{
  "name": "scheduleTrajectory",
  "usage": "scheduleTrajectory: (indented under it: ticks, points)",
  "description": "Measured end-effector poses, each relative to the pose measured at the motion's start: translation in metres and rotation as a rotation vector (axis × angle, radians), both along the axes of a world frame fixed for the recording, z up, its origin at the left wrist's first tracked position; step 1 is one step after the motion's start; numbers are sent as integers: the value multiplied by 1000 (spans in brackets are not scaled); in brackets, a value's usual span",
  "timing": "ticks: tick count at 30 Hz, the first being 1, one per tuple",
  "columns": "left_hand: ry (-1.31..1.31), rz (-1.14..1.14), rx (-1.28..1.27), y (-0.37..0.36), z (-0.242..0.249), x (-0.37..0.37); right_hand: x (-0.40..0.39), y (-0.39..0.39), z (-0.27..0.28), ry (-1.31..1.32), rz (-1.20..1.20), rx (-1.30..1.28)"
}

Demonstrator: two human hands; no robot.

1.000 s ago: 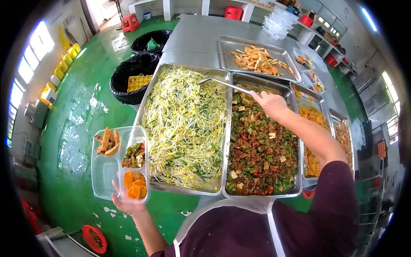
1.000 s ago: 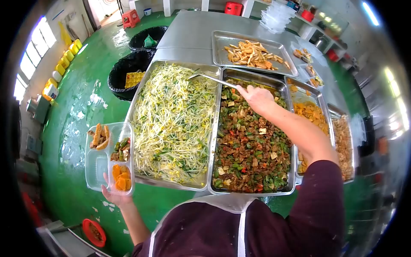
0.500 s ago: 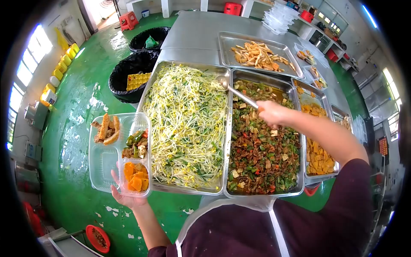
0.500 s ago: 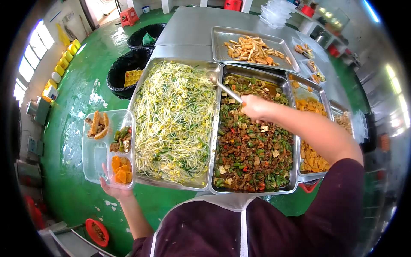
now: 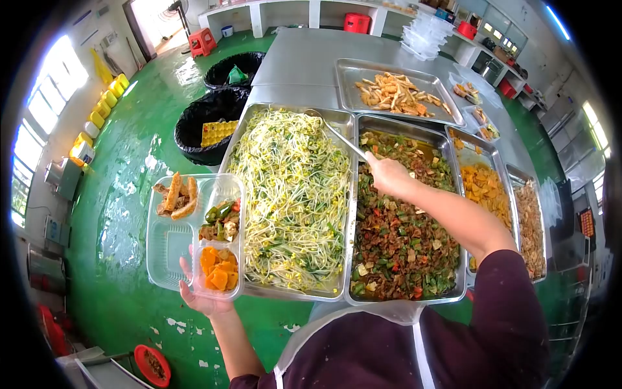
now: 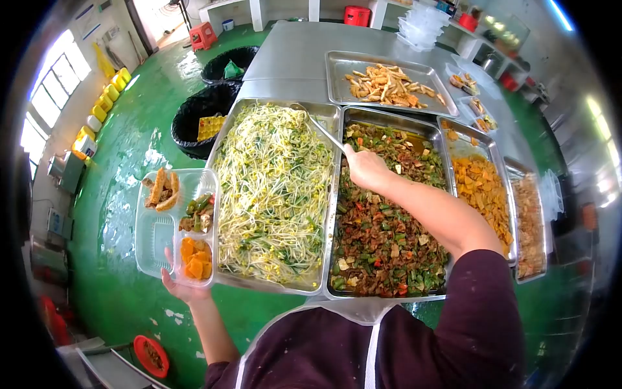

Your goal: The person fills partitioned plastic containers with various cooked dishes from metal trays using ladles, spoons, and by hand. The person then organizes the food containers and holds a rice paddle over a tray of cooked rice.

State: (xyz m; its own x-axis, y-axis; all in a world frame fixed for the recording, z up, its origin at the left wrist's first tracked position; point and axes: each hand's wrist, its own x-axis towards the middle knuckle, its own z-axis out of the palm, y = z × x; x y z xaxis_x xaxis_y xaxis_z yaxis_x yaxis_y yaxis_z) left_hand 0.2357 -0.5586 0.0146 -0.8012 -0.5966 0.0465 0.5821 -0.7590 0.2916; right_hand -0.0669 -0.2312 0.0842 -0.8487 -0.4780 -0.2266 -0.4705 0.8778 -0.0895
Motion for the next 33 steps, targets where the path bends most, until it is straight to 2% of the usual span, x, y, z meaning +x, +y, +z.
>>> scheduleTrajectory:
  ticks: [3, 4, 7, 11, 12, 13, 19, 20, 23, 24, 27, 28, 31, 33]
  points:
    - [-35, 8, -1, 1, 2, 3, -4, 2, -12, -59, -39, -228]
    - [-35, 10, -3, 2, 2, 3, -5, -5, -17, -150, -88, -328]
    - [-35, 6, -10, 5, 4, 3, 4, -1, -8, -749, -504, -735]
    - [-17, -10, -20, 9, 8, -1, 13, -2, -10, -1153, -759, -1219]
    - [-9, -19, -25, 11, 9, -3, 13, -6, -12, -1133, -754, -1202]
    - [-17, -17, -29, 12, 9, -5, 11, -12, -13, -1054, -702, -1081]
    - [-13, -28, -32, 12, -2, -21, 31, 1, 2, -892, -542, -965]
    - [-21, -22, -39, 12, -2, -25, 37, 6, 5, -809, -482, -895]
    - [-41, -22, -35, 14, -1, -35, 37, 20, -21, -278, -106, -550]
    - [-46, -21, -27, 15, 0, -37, 36, 21, -22, -265, -110, -512]
    - [-85, -2, 0, 16, 3, -45, 48, 13, 20, -837, -511, -816]
    - [-94, 14, 8, 15, 2, -49, 44, 16, 16, -993, -579, -950]
    - [-82, -10, 10, 15, 4, -56, 49, 29, 16, -1240, -715, -1285]
    - [-76, -21, 0, 16, 9, -61, 54, 38, 23, -1192, -720, -1319]
